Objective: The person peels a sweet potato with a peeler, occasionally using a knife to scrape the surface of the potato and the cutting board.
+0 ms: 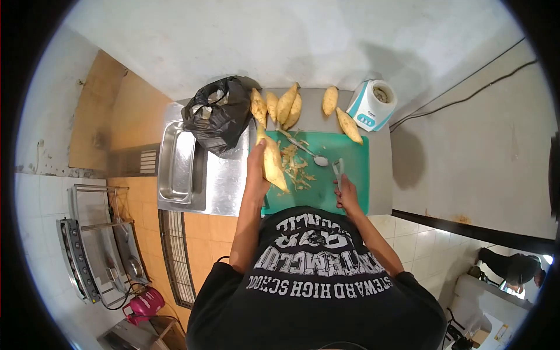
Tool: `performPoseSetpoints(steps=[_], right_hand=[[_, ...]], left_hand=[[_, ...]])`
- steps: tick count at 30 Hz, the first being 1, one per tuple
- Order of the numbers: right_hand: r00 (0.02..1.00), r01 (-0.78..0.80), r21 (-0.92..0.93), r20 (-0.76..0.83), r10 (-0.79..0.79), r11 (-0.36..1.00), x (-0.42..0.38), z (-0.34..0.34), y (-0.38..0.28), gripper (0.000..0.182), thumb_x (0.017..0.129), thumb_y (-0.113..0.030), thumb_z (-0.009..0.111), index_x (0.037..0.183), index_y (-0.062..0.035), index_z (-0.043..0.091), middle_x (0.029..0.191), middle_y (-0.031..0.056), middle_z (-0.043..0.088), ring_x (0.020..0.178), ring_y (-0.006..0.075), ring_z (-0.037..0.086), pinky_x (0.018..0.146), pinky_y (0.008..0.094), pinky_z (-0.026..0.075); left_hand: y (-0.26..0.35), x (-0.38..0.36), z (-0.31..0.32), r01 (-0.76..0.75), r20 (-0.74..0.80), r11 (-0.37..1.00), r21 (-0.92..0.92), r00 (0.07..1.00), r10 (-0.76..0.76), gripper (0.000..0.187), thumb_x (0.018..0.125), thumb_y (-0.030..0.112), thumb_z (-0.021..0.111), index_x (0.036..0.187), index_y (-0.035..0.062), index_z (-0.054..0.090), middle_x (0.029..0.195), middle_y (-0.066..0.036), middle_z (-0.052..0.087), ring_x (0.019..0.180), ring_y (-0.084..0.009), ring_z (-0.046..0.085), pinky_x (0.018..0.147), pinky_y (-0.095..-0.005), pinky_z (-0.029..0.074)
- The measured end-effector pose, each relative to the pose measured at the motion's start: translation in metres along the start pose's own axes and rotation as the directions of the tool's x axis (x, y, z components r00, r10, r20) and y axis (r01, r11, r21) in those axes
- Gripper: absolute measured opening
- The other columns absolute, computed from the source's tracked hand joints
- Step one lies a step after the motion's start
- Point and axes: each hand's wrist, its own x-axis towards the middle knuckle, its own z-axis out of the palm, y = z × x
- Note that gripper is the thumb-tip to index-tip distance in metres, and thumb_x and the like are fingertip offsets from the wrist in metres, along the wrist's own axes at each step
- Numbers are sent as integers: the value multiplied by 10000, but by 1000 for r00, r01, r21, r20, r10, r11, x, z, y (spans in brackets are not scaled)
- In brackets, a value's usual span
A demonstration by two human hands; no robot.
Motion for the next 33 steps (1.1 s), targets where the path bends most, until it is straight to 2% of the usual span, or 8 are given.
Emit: performPoseSetpoints(steps=[6,8,13,15,22,25,27,33], right_hand=[[858,-100,337,506,-91,936,-3,14,-33,639,1030,-617,407,1496,-181,387,771,22,467,482,106,399,456,284,370],[837,-12,296,525,-152,955,-28,32,-65,625,1039,-597,401,1543,-239,313,790,35,471,505,108,409,466,284,370],[684,-15,349,687,-245,937,-28,47,-85,562,1076,-511,368,1590,-365,193,836,59,463,545,106,397,486,270,356],[627,-99,360,746,-222,928,-27,49,-92,532,1088,-465,355,1588,-357,207,820,40,434,532,99,345,492,255,339],[636,-68,331,741,-215,941,-24,60,-100,509,1093,-447,330,1573,-323,215,816,17,416,560,88,329,527,235,325],[642,77,452,659,-391,889,-6,74,-85,543,1096,-324,389,1586,-250,165,917,54,518,657,105,463,586,275,425],[578,794,-1,311,-755,608,-6,98,-79,619,1074,-160,447,1588,-168,104,1090,113,589,861,149,574,750,323,501],[708,651,54,317,-631,757,-11,96,-77,673,1036,-66,490,1576,-133,93,1155,133,594,1035,194,573,879,343,487]], left_hand=[[-5,-4,10,170,73,985,-16,983,-168,403,984,417,588,1125,41,568,939,-107,645,798,-204,661,703,-363,565],[-10,2,5,186,163,981,56,968,-193,533,968,500,575,1251,49,561,1035,-96,638,942,-225,660,769,-406,565],[5,-8,25,-25,245,965,260,969,-41,431,873,96,727,1254,-9,557,1108,-96,670,825,-158,675,663,-297,567],[11,-17,30,-83,312,952,294,950,-14,447,871,89,720,1274,-10,554,1150,-98,668,829,-157,677,672,-292,568],[15,-21,18,-48,442,969,243,895,-67,662,811,167,748,1381,-39,481,1274,-134,625,817,-194,691,660,-299,597],[-2,-28,12,69,465,968,242,867,-178,674,811,167,746,1391,-42,474,1195,-124,640,808,-203,695,647,-307,604],[-9,-36,13,129,461,961,244,857,-232,590,837,190,762,1339,-18,533,1053,-89,650,808,-188,698,666,-312,594],[-2,-40,27,13,484,926,377,850,-208,565,828,170,783,1308,-29,561,996,-77,672,821,-152,684,687,-298,583]])
